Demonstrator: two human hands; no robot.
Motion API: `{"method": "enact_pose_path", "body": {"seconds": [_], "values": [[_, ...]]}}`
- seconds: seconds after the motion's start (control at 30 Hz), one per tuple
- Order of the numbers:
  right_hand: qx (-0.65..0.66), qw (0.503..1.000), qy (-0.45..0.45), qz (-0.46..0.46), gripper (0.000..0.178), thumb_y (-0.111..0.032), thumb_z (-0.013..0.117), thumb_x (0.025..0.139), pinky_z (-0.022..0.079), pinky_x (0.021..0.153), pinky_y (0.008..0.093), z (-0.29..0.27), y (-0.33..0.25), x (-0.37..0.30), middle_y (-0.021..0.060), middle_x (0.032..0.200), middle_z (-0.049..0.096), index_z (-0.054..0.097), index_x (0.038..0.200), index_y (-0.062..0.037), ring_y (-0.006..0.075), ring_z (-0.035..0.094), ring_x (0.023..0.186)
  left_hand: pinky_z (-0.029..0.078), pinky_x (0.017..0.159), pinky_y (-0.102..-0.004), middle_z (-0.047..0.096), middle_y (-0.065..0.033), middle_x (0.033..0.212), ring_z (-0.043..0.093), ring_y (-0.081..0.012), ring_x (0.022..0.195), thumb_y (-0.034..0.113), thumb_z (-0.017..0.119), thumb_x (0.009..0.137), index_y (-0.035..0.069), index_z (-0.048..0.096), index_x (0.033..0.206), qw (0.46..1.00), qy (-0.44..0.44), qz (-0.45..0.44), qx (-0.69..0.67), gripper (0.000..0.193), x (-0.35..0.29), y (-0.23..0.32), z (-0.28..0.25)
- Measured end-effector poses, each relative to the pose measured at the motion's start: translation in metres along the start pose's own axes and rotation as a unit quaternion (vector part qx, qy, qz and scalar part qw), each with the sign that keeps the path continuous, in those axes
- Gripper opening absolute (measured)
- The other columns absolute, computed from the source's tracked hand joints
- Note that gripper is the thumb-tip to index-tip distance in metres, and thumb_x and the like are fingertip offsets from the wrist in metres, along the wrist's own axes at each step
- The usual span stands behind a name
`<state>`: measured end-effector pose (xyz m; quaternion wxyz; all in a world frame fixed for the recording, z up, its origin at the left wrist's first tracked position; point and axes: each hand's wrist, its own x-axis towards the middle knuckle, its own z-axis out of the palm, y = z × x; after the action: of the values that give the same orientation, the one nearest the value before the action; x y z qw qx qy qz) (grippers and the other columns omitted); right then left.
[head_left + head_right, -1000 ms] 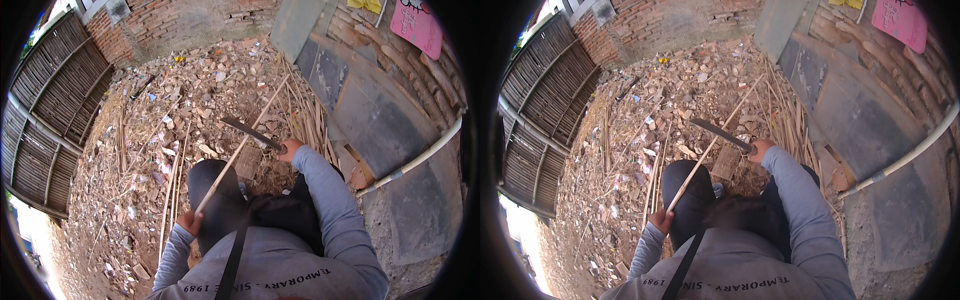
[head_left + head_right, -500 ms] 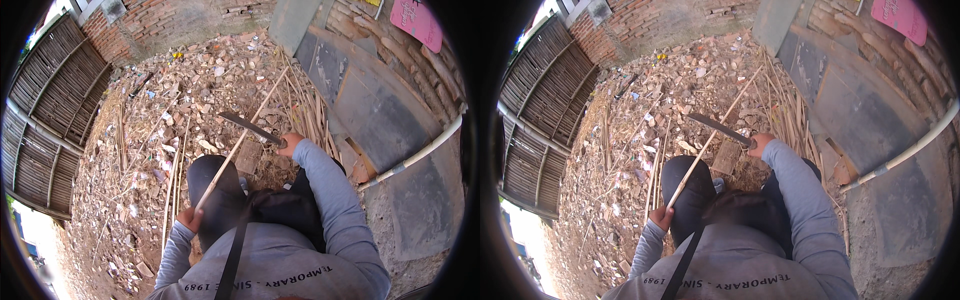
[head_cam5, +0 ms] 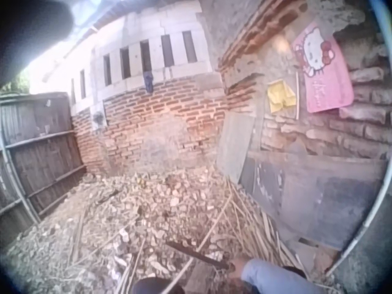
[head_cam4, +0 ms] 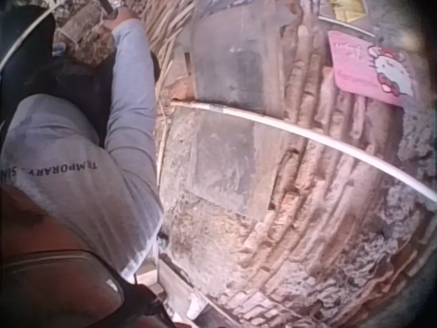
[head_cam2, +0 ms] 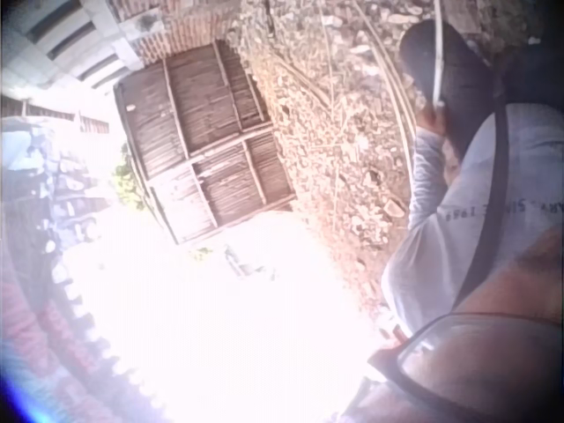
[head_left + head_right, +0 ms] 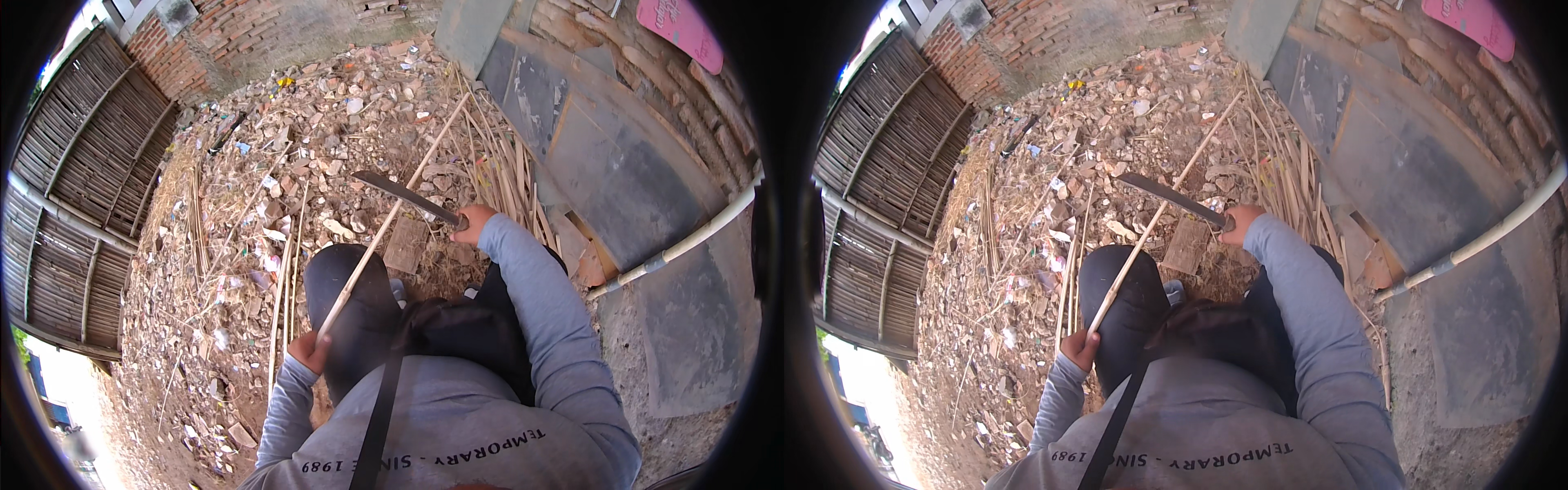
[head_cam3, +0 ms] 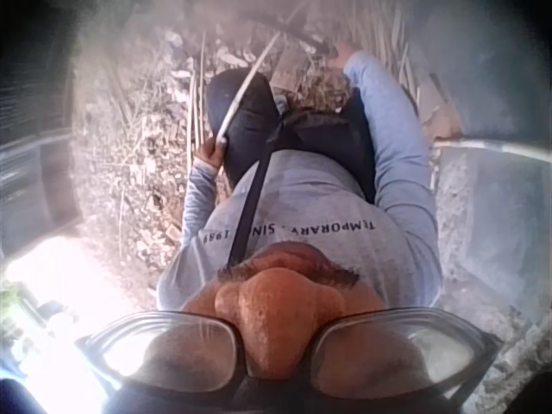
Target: The person shaves a thin strip of bamboo by hand using a large blade.
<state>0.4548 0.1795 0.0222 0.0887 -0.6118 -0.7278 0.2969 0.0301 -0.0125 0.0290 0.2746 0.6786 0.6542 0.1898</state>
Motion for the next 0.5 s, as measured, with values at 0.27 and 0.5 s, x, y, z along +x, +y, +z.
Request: {"method": "enact_pose_path", "body": {"seconds": [0.27, 0.5], "values": [[0.005, 0.999, 0.019, -0.034, 0.051, -0.043, 0.076, 0.066, 0.049, 0.077, 0.0391, 0.0030, 0.0045, 0.0006, 0.0177, 0.086, 0.066, 0.065, 0.098, -0.0037, 0.0323, 0.065, 0.084, 0.040, 0.050, -0.0345, 0.051, -0.0071, 0.053, 0.048, -0.0148, 0.051, 0.039, 0.055, 0.093, 0.001, 0.057, 0.070, 0.999, -0.011, -0.006, -0.048, 0.045, 0.0001, 0.0042, -0.0019], [0.008, 1.000, 0.006, -0.016, 0.044, -0.039, 0.074, 0.067, 0.050, 0.078, 0.0390, 0.0010, 0.0018, -0.0009, 0.0147, 0.088, 0.068, 0.068, 0.098, -0.0079, 0.0311, 0.065, 0.086, 0.037, 0.049, -0.0277, 0.051, 0.0001, 0.056, 0.045, -0.0071, 0.054, 0.035, 0.058, 0.093, 0.000, 0.060, 0.073, 0.993, -0.025, -0.016, -0.110, 0.040, 0.0012, 0.0022, -0.0003]]}}
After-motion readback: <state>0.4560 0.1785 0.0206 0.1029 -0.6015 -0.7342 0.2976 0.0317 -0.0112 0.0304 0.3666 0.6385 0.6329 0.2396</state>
